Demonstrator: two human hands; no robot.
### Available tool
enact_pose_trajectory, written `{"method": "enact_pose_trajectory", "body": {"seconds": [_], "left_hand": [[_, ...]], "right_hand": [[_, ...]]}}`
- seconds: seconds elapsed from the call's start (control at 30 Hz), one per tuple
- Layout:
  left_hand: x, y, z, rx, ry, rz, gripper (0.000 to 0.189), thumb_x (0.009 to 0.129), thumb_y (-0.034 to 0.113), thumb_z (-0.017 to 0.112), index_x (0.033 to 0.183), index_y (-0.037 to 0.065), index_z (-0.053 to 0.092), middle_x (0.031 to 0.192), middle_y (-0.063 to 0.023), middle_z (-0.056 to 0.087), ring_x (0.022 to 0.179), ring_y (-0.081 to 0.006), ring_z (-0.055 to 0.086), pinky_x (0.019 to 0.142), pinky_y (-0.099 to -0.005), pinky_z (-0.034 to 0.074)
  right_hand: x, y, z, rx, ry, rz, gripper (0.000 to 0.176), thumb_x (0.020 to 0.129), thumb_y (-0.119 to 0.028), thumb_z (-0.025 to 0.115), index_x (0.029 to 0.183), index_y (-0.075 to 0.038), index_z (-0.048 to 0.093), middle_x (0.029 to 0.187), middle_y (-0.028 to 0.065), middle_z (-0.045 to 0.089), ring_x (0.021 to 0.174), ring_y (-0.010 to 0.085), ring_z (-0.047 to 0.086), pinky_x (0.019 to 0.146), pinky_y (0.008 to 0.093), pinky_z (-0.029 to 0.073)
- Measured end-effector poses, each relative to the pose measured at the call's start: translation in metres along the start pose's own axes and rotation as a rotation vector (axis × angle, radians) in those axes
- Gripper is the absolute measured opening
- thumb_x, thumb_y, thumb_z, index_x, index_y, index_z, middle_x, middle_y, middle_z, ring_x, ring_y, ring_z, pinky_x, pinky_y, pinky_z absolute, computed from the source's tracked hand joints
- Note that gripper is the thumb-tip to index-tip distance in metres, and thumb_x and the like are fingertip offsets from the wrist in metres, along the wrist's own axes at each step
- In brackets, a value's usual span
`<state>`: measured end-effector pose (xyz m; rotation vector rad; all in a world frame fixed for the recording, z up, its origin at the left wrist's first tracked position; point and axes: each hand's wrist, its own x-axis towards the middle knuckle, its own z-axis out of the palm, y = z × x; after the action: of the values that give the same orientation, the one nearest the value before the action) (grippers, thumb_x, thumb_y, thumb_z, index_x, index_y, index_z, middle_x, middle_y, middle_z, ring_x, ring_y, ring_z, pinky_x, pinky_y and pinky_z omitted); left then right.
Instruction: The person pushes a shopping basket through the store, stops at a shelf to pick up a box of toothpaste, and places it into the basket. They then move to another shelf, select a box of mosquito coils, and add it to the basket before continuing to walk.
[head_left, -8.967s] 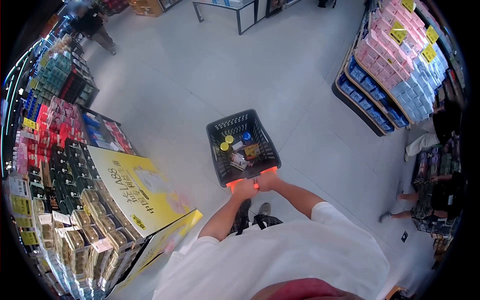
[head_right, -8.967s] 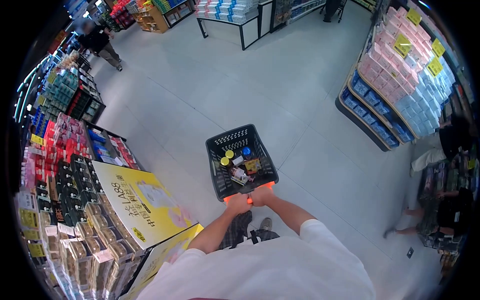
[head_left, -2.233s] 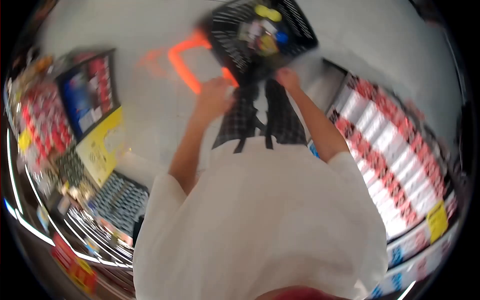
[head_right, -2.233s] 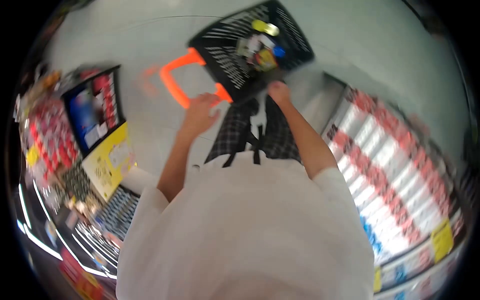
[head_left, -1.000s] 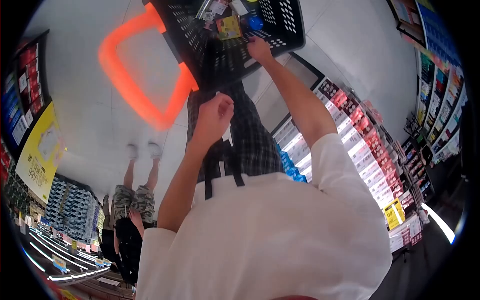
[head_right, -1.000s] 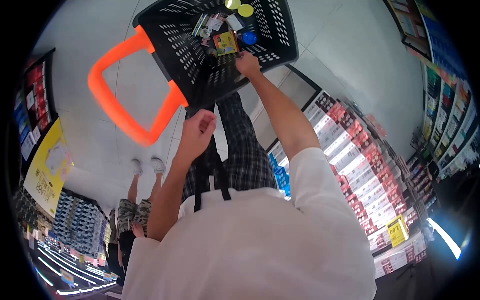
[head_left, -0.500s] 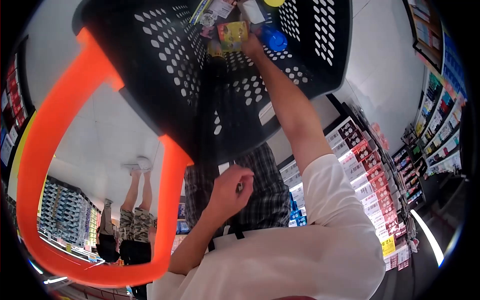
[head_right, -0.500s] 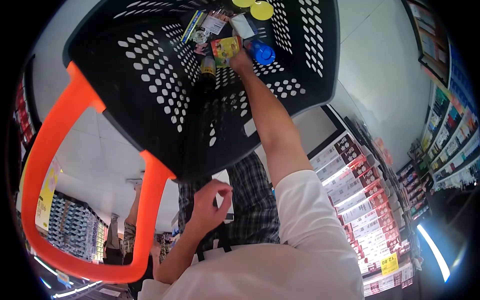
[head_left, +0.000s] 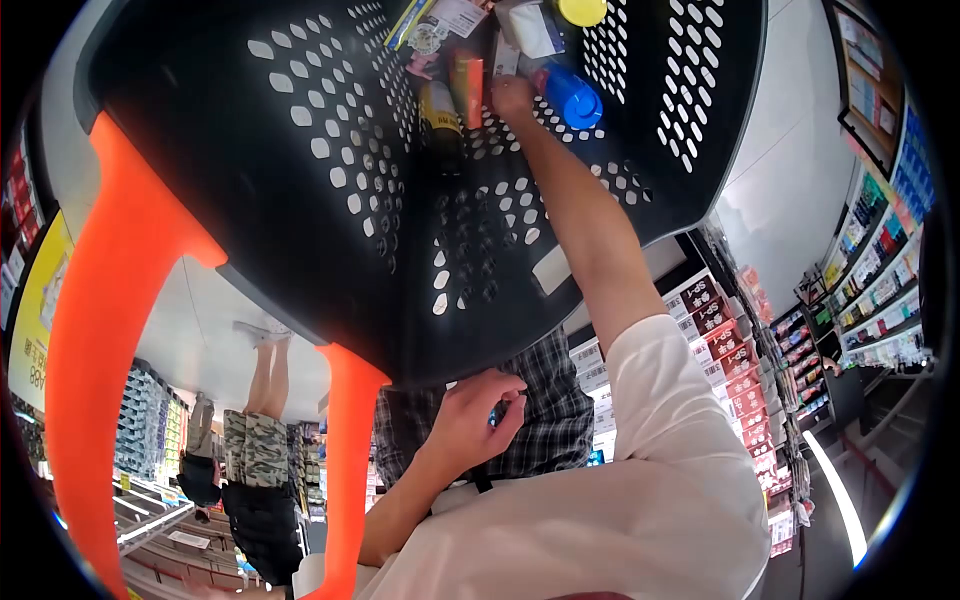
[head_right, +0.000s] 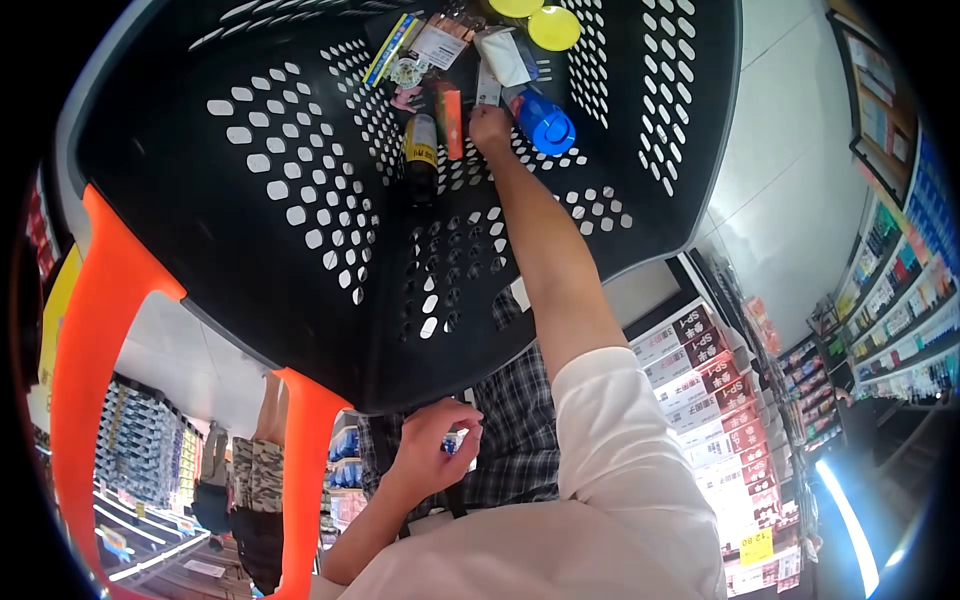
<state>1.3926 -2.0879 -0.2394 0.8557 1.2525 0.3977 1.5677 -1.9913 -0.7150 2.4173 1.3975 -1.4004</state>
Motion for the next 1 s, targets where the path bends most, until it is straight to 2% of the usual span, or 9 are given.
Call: {"method": "enact_pose_trajectory", "body": {"seconds": [0.1, 0.13, 0.23, 0.27, 0.37, 0.47, 0.57, 0.7, 1.0], "left_hand": [[0.003, 0.002, -0.001, -0.027, -0.018, -0.049, 0.020, 0.075, -0.003, 0.066, 0.094, 0.002, 0.060, 0.074, -0.0095, 0.061, 0.065, -0.0232, 0.062, 0.060, -0.0308, 0.050], [0.004, 0.004, -0.003, -0.039, -0.028, -0.069, 0.020, 0.076, -0.003, 0.066, 0.094, 0.002, 0.060, 0.074, -0.0095, 0.061, 0.066, -0.0231, 0.062, 0.061, -0.0307, 0.050], [0.008, 0.008, -0.006, -0.055, -0.066, -0.119, 0.019, 0.077, -0.002, 0.067, 0.094, 0.001, 0.060, 0.074, -0.0096, 0.061, 0.065, -0.0224, 0.063, 0.061, -0.0301, 0.051], [0.009, 0.009, -0.007, -0.067, -0.066, -0.135, 0.019, 0.077, -0.001, 0.067, 0.094, 0.001, 0.060, 0.074, -0.0097, 0.061, 0.065, -0.0222, 0.063, 0.060, -0.0300, 0.051], [0.011, 0.010, -0.010, -0.070, -0.082, -0.152, 0.019, 0.077, -0.001, 0.068, 0.094, 0.001, 0.061, 0.074, -0.0099, 0.062, 0.064, -0.0213, 0.063, 0.060, -0.0299, 0.051], [0.011, 0.010, -0.009, -0.081, -0.071, -0.160, 0.020, 0.077, -0.001, 0.069, 0.095, 0.001, 0.061, 0.073, -0.0089, 0.061, 0.063, -0.0211, 0.062, 0.059, -0.0300, 0.051], [0.014, 0.013, -0.009, -0.045, -0.081, -0.129, 0.021, 0.076, 0.000, 0.069, 0.095, 0.001, 0.060, 0.071, -0.0081, 0.059, 0.061, -0.0207, 0.061, 0.059, -0.0294, 0.051], [0.015, 0.018, -0.012, -0.093, -0.121, -0.246, 0.019, 0.081, 0.001, 0.067, 0.098, 0.001, 0.060, 0.073, -0.0077, 0.059, 0.061, -0.0169, 0.060, 0.056, -0.0267, 0.050], [0.022, 0.023, -0.011, -0.152, 0.019, -0.240, 0.014, 0.084, -0.002, 0.063, 0.097, -0.001, 0.058, 0.077, -0.0079, 0.062, 0.062, -0.0111, 0.061, 0.056, -0.0230, 0.049]], "right_hand": [[-0.004, -0.028, -0.013, -0.013, -0.002, 0.061, 0.032, 0.082, -0.025, 0.067, 0.106, -0.005, 0.065, 0.100, 0.0187, 0.068, 0.097, 0.0331, 0.065, 0.086, 0.0408, 0.051], [0.000, -0.035, -0.012, -0.125, 0.045, 0.087, 0.043, 0.078, -0.025, 0.073, 0.112, -0.003, 0.058, 0.105, 0.0191, 0.066, 0.100, 0.0338, 0.064, 0.087, 0.0409, 0.052], [-0.009, -0.080, -0.020, -0.194, 0.112, 0.362, 0.056, 0.078, -0.027, 0.074, 0.117, 0.001, 0.047, 0.113, 0.0212, 0.062, 0.103, 0.0352, 0.063, 0.087, 0.0421, 0.052], [-0.008, -0.083, -0.020, -0.192, 0.064, 0.368, 0.061, 0.078, -0.027, 0.074, 0.119, 0.004, 0.040, 0.116, 0.0203, 0.059, 0.101, 0.0350, 0.064, 0.086, 0.0417, 0.053], [0.000, -0.070, 0.001, -0.343, 0.099, 0.375, 0.057, 0.084, -0.037, 0.065, 0.117, 0.004, 0.045, 0.118, 0.0211, 0.059, 0.110, 0.0362, 0.060, 0.089, 0.0431, 0.051], [-0.002, -0.052, 0.003, -0.569, -0.036, 0.219, 0.052, 0.085, -0.032, 0.062, 0.117, 0.005, 0.044, 0.120, 0.0222, 0.058, 0.112, 0.0344, 0.059, 0.089, 0.0414, 0.052], [0.012, -0.028, 0.026, -0.377, 0.057, 0.407, 0.070, 0.076, -0.037, 0.075, 0.122, 0.003, 0.040, 0.123, 0.0190, 0.055, 0.118, 0.0314, 0.053, 0.090, 0.0407, 0.051], [0.011, -0.053, 0.010, -0.165, 0.098, 0.561, 0.063, 0.078, -0.035, 0.074, 0.117, 0.003, 0.042, 0.113, 0.0192, 0.062, 0.103, 0.0320, 0.064, 0.084, 0.0390, 0.055], [-0.008, -0.066, -0.015, -0.035, 0.001, 0.425, 0.062, 0.072, -0.040, 0.073, 0.110, 0.005, 0.054, 0.112, 0.0242, 0.063, 0.102, 0.0362, 0.064, 0.088, 0.0405, 0.052]]}}
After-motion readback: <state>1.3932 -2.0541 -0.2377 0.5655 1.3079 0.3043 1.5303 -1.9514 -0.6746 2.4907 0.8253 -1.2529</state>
